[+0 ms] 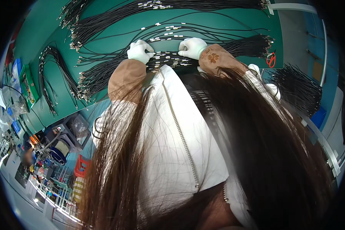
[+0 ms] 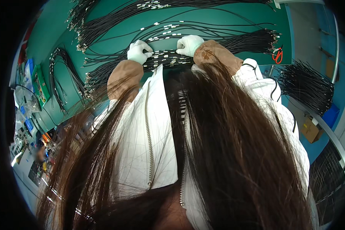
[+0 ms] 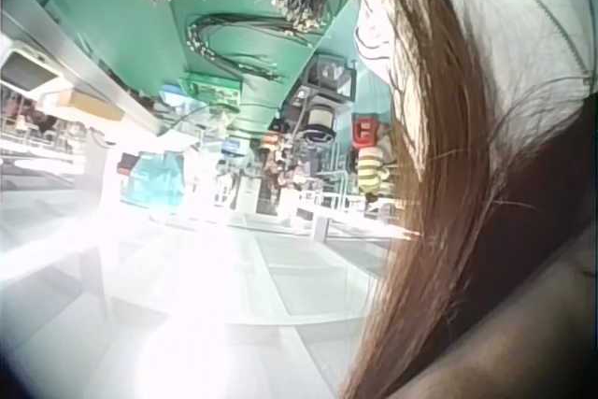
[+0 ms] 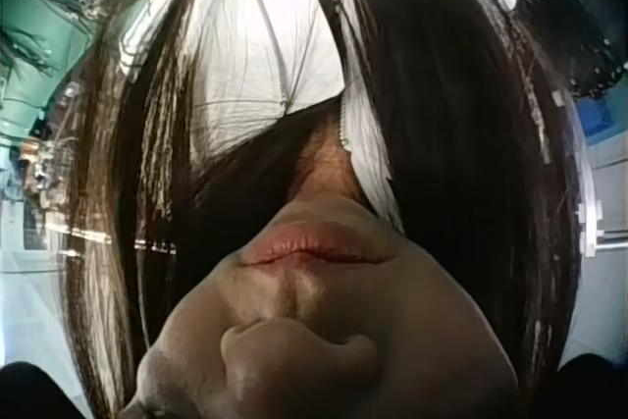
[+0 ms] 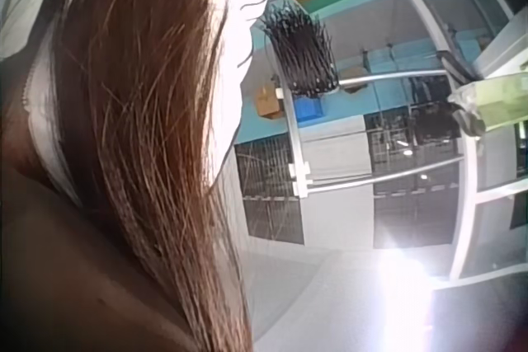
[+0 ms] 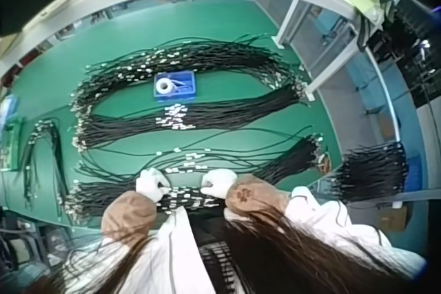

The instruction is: The recorder is organizing and laying out bundles of black wire harnesses on a green workbench in an industrial setting.

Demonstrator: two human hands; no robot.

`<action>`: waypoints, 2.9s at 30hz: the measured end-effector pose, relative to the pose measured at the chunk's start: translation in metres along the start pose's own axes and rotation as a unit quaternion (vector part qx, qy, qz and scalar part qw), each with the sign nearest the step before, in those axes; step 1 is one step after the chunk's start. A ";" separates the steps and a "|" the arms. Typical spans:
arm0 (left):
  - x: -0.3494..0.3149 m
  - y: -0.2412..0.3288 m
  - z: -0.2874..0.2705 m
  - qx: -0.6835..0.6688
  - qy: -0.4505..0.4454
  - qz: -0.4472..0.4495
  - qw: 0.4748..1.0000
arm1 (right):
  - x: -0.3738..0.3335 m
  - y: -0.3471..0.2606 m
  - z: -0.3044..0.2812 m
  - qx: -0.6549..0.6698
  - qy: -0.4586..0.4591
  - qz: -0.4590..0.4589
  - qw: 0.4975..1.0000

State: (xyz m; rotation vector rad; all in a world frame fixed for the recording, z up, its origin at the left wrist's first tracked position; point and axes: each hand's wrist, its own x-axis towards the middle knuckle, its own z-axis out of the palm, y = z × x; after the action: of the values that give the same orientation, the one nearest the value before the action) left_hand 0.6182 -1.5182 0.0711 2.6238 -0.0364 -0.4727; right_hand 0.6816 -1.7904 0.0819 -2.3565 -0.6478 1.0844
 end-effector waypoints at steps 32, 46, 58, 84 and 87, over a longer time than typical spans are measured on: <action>0.020 0.002 0.015 -0.111 0.022 -0.187 0.976 | 0.007 0.001 -0.003 -0.089 0.182 0.013 0.979; -0.015 0.021 -0.001 0.035 0.154 0.000 0.987 | 0.008 0.010 -0.015 -0.074 0.198 0.090 0.973; 0.018 0.009 -0.007 -0.075 0.010 -0.140 0.987 | 0.001 0.006 -0.005 -0.031 0.193 0.113 0.974; -0.013 -0.047 -0.037 0.109 0.051 -0.046 0.992 | 0.013 0.016 0.004 -0.023 0.105 0.017 0.994; -0.009 -0.033 -0.030 0.068 0.053 -0.002 0.996 | 0.015 0.013 0.004 -0.026 0.102 0.015 0.994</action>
State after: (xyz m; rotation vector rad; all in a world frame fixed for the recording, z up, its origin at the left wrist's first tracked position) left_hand 0.6183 -1.4743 0.0839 2.7786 -0.0308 -0.3425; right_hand 0.6896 -1.7906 0.0634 -2.4875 -0.5718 0.8325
